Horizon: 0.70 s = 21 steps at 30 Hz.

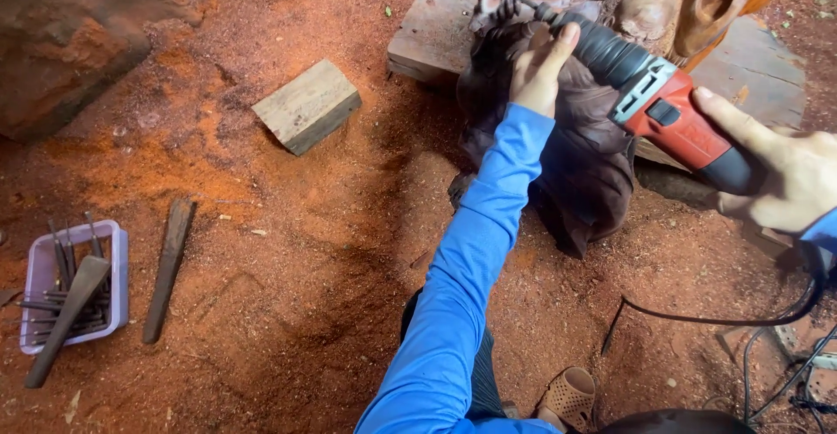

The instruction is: Polishing a detailed wood sculpture of a figure using a handheld rotary tool with a sanding disc.

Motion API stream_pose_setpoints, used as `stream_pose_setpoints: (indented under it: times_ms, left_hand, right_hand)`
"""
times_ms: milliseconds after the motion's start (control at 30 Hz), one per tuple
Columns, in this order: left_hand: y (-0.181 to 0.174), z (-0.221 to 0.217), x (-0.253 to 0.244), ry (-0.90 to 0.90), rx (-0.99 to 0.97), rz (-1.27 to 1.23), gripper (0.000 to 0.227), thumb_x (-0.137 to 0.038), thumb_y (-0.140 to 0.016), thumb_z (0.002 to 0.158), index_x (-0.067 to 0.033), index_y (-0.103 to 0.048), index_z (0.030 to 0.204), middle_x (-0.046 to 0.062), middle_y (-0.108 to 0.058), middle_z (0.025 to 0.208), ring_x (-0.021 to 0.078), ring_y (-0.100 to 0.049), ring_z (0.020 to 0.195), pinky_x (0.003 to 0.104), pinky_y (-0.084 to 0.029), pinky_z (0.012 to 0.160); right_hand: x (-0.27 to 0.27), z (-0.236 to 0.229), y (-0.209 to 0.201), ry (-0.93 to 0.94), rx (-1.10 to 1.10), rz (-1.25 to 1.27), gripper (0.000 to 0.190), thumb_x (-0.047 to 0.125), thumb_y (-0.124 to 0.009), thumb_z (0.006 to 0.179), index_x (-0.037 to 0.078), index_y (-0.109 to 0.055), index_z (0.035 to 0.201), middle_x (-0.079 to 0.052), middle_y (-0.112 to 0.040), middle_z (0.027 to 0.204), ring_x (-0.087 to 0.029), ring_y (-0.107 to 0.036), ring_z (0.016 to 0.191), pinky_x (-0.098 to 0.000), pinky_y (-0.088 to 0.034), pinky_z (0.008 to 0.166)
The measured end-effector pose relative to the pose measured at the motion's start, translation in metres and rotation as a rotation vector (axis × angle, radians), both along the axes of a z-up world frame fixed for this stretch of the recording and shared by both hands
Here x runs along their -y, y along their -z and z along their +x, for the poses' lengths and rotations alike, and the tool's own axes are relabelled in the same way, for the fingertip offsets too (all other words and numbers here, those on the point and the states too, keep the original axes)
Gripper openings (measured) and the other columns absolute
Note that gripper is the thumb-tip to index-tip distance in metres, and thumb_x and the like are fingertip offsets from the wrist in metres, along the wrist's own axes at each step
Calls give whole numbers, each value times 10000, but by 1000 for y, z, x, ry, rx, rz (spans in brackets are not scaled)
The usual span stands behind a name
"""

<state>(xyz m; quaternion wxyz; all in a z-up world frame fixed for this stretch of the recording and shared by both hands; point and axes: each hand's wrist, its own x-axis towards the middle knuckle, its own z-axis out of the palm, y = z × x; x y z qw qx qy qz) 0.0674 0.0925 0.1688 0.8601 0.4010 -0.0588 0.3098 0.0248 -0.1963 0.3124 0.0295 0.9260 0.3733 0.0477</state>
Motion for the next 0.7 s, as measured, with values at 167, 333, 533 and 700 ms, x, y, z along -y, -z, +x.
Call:
stream_pose_setpoints:
  times_ms: [167,333,533,700]
  left_hand:
    - [3,-1,-4,-61,-65,-76,507,-433,-754,903,64,-755,1003,168,-749,1030,253,-672,995,369,-486,970]
    - [13,-4,0,-67,32,-235,337,-263,-788,927,64,-763,1005,86,-735,994,144,-646,929,243,-471,880]
    - [-7,-27,11,-138,-158,-205,526,-335,-787,951,49,-677,1292,183,-633,1302,249,-581,1250,444,-464,1117]
    - [0,-33,11,-156,-109,-181,414,-304,-779,970,1,-712,1242,65,-682,1136,141,-604,1077,335,-503,969]
  right_hand:
    - [-22,-4,-13,58,33,-154,1381,181,-906,543,335,-293,1770,-160,-810,892,-280,-811,617,-355,-700,589]
    - [-22,0,-14,44,126,-246,1352,258,-900,556,398,-305,1762,-81,-808,834,-203,-803,582,-287,-692,566]
    - [-20,-1,-19,65,89,-283,1336,317,-884,562,486,-256,1729,-69,-800,917,-231,-797,674,-322,-671,664]
    - [-13,-5,-15,109,-41,-255,1340,408,-858,560,600,-160,1688,-101,-800,1175,-374,-805,1055,-483,-605,1053]
